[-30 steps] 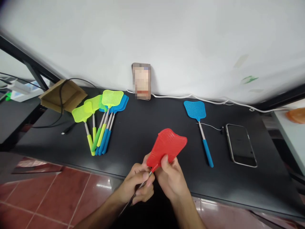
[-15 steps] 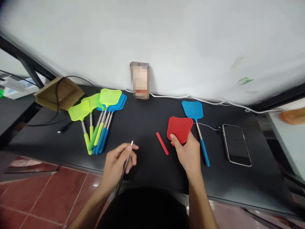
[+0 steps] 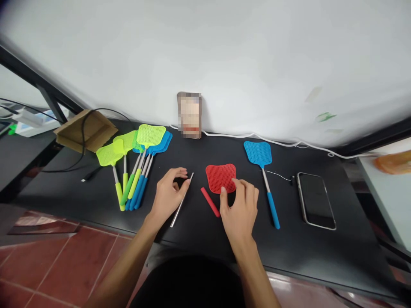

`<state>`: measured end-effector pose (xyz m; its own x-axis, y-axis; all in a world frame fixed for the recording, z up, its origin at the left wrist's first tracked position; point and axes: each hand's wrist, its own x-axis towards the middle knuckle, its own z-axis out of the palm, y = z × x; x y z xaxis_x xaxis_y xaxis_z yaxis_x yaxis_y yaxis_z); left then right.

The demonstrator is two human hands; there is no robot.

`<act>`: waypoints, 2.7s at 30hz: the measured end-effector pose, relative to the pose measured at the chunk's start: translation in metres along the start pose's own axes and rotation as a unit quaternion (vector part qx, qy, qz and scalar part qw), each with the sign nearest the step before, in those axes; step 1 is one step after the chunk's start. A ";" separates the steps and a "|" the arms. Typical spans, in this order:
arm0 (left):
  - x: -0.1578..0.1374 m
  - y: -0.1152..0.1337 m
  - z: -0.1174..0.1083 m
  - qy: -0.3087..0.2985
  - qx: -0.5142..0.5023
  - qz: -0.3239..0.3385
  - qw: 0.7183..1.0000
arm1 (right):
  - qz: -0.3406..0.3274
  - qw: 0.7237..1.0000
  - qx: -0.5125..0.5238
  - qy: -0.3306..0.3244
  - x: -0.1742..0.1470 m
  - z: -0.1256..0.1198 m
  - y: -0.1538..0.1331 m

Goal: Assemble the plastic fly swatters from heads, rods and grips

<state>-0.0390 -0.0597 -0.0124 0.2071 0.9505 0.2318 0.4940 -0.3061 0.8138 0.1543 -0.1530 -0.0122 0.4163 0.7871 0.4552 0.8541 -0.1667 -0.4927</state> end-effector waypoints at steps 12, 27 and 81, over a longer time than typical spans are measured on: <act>-0.015 0.013 -0.004 -0.046 0.174 0.023 0.983 | -0.220 0.960 0.103 -0.141 -0.006 -0.001 -0.008; 0.019 0.018 -0.008 -0.115 0.103 -0.030 0.988 | -0.225 0.962 0.053 -0.145 -0.005 0.002 -0.024; 0.064 0.013 0.017 -0.023 -0.602 -0.253 0.757 | -0.254 0.947 0.196 -0.002 0.037 -0.008 -0.008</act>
<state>-0.0048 -0.0034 0.0038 0.2908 0.9182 -0.2689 -0.6029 0.3941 0.6937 0.1659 -0.1272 0.0147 -0.0181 0.7091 0.7049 0.7627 0.4656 -0.4488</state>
